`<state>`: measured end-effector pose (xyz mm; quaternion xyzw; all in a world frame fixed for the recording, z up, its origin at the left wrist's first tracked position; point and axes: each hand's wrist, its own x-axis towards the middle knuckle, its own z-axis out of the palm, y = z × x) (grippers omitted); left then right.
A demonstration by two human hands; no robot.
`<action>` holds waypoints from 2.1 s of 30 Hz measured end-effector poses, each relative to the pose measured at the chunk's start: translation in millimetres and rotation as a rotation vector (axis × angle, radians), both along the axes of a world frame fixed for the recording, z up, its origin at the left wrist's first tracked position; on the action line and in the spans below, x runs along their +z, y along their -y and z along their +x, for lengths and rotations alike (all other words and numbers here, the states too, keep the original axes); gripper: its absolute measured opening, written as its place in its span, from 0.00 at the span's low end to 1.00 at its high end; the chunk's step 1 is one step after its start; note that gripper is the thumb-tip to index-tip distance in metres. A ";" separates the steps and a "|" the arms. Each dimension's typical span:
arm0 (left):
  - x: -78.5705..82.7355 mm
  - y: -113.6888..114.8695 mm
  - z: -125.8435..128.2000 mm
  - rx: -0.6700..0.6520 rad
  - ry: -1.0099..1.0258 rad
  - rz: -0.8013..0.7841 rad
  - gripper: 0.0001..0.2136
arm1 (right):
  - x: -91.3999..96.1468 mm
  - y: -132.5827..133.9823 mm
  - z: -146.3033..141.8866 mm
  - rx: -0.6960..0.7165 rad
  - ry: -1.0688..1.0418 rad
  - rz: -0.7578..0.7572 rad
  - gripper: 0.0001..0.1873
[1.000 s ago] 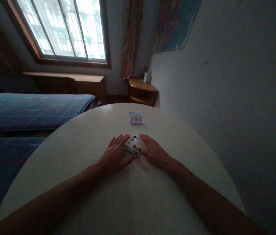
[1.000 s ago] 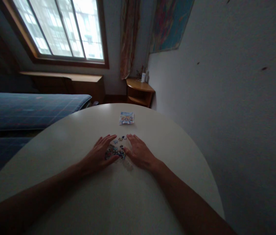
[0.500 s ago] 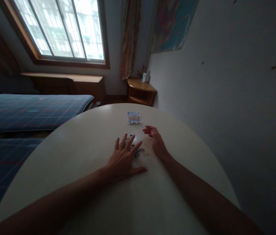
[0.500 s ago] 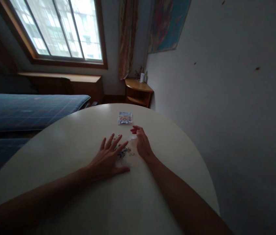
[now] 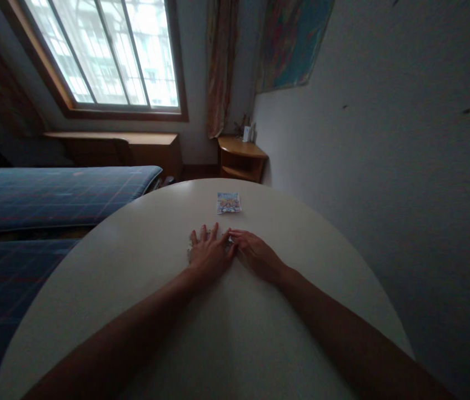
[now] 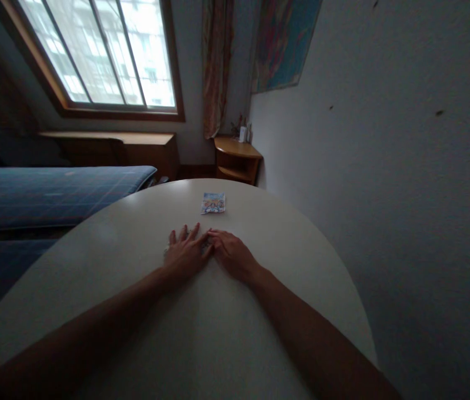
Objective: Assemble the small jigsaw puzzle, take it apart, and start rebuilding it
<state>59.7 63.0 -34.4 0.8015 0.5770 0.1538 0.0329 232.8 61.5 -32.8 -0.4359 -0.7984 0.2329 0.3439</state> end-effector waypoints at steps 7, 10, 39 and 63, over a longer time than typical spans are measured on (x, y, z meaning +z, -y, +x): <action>-3.4 -32.4 -52.4 0.143 -0.045 0.006 0.26 | 2.5 8.1 1.1 0.165 0.309 0.084 0.27; -2.5 -45.2 -75.4 0.134 -0.030 0.009 0.25 | 3.7 8.7 1.9 0.216 0.321 0.100 0.26; 6.5 -33.1 -65.5 -0.076 -0.194 0.222 0.20 | 9.1 8.5 -0.2 0.027 0.301 0.162 0.20; -5.2 -12.2 -44.1 -0.419 0.100 -0.018 0.22 | 12.0 14.3 0.8 -0.071 0.573 0.037 0.32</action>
